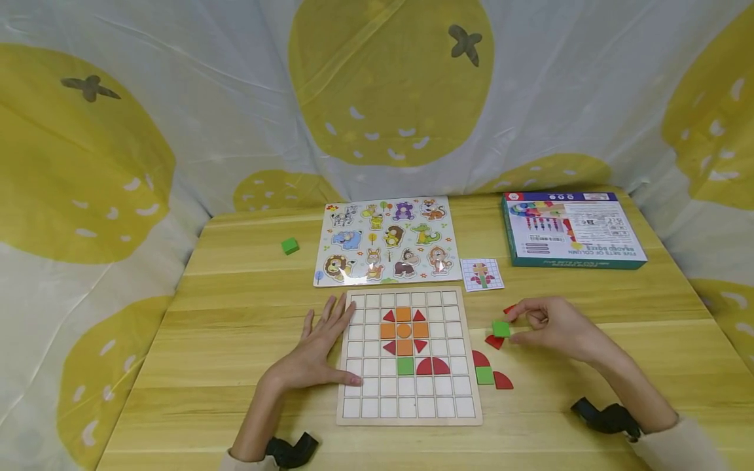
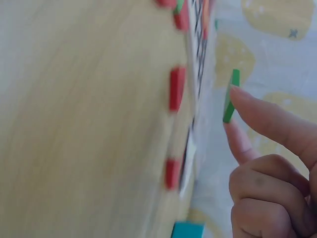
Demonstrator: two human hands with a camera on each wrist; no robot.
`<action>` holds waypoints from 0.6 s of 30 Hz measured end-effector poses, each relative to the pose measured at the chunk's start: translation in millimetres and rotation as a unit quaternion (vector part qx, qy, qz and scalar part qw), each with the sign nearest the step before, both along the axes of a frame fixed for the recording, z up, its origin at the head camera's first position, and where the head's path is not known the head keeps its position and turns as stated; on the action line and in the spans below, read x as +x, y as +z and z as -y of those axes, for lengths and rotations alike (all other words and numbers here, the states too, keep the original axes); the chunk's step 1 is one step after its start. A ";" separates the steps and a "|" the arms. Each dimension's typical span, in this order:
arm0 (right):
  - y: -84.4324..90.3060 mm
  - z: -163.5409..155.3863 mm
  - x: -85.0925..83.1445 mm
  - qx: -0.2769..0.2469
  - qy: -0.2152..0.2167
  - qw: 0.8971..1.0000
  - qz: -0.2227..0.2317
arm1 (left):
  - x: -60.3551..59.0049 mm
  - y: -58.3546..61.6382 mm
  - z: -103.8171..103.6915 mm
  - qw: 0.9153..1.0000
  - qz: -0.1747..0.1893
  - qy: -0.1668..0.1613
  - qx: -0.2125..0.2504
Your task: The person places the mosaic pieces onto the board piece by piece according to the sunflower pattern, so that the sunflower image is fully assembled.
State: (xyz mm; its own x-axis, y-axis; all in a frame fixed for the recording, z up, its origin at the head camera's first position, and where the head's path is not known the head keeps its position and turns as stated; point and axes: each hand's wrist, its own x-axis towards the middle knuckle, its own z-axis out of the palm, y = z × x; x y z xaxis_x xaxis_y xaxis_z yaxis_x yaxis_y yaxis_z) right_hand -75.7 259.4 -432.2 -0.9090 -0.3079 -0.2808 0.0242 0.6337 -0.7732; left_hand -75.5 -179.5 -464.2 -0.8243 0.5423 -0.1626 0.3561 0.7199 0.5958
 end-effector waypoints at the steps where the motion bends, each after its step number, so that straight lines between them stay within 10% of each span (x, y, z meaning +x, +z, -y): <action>1: 1.9 7.5 1.1 -0.010 0.005 1.000 -0.002 | -0.1 -0.1 0.0 1.000 0.000 0.001 0.001; 18: -5.1 144.0 38.1 0.020 0.102 0.994 -0.037 | -0.3 -0.5 0.7 1.000 -0.001 0.003 0.000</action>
